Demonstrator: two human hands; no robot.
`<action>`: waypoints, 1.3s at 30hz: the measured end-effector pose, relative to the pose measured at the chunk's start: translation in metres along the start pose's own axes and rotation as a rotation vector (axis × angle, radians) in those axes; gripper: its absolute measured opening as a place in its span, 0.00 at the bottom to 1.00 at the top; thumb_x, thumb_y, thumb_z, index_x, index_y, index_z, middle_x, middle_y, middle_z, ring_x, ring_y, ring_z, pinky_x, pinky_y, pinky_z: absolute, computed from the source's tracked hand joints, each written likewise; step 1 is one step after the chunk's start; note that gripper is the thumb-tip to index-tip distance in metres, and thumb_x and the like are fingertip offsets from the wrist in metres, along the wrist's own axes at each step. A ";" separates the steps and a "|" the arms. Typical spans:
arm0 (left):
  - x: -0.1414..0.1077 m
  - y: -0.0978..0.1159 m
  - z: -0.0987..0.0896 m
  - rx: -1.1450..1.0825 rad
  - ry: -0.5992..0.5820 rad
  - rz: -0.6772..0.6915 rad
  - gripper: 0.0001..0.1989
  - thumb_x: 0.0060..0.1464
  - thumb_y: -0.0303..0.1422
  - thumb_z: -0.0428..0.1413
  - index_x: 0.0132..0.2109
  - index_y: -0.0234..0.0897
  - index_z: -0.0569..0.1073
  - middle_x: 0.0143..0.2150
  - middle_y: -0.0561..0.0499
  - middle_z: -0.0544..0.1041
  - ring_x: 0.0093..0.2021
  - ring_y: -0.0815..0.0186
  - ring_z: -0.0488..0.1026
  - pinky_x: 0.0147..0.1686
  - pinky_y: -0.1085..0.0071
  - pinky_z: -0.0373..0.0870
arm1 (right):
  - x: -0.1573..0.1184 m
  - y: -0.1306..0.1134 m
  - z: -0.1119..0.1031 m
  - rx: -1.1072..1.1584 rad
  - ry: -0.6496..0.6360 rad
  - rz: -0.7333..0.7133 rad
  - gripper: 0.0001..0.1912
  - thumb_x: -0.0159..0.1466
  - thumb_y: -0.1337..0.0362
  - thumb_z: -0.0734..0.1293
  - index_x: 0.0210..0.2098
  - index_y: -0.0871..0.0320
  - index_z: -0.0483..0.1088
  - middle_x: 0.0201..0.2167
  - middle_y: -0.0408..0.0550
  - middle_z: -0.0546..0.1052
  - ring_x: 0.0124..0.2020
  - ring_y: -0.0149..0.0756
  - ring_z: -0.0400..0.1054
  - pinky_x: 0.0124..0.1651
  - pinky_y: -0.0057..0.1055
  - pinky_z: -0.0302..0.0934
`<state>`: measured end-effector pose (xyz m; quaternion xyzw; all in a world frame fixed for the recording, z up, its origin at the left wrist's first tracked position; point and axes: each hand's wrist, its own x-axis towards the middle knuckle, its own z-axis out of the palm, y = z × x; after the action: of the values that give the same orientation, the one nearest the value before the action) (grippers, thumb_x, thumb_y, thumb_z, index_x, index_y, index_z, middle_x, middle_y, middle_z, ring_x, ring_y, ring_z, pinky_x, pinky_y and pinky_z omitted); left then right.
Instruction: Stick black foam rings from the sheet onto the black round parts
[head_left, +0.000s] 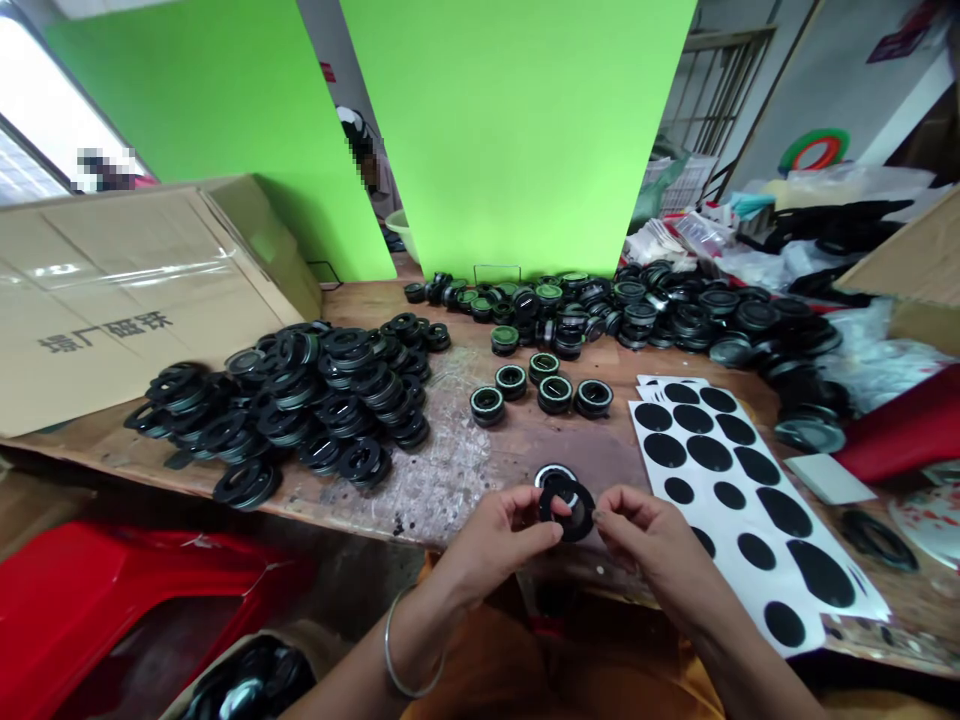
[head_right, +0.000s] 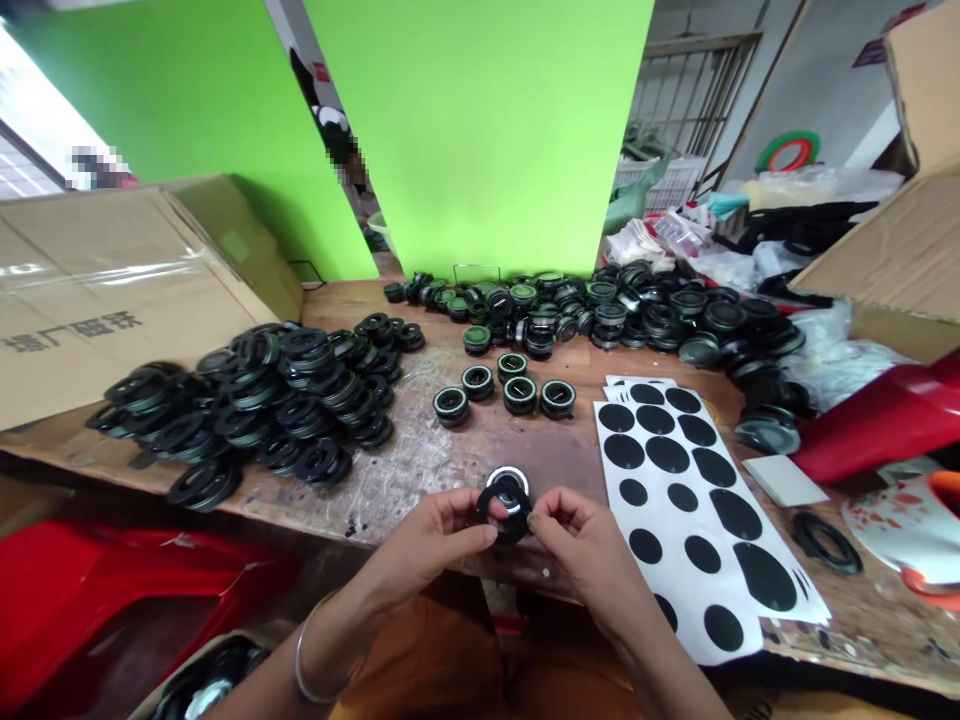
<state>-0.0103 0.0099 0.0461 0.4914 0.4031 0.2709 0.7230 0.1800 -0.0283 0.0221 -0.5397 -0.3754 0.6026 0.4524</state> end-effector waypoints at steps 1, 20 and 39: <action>0.002 0.001 0.000 0.014 0.008 0.010 0.16 0.47 0.33 0.63 0.45 0.34 0.76 0.40 0.47 0.77 0.41 0.64 0.72 0.44 0.70 0.64 | 0.001 0.002 -0.001 0.028 0.019 0.000 0.13 0.59 0.57 0.69 0.26 0.57 0.64 0.17 0.35 0.59 0.18 0.24 0.47 0.22 0.24 0.40; 0.033 -0.035 -0.002 -0.147 0.308 -0.082 0.22 0.44 0.46 0.64 0.35 0.36 0.64 0.23 0.54 0.72 0.22 0.65 0.75 0.23 0.70 0.73 | 0.012 0.036 -0.003 0.220 0.225 -0.079 0.06 0.52 0.62 0.72 0.26 0.57 0.72 0.34 0.45 0.74 0.40 0.37 0.64 0.45 0.31 0.60; 0.028 -0.043 -0.012 -0.280 0.234 -0.099 0.23 0.44 0.47 0.65 0.34 0.32 0.69 0.27 0.49 0.75 0.23 0.66 0.76 0.24 0.72 0.74 | 0.026 0.033 0.002 0.008 0.212 -0.073 0.10 0.50 0.59 0.72 0.22 0.58 0.69 0.40 0.49 0.73 0.43 0.40 0.65 0.46 0.33 0.61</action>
<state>-0.0062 0.0218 -0.0052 0.3309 0.4663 0.3437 0.7449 0.1729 -0.0136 -0.0164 -0.5848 -0.3424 0.5267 0.5132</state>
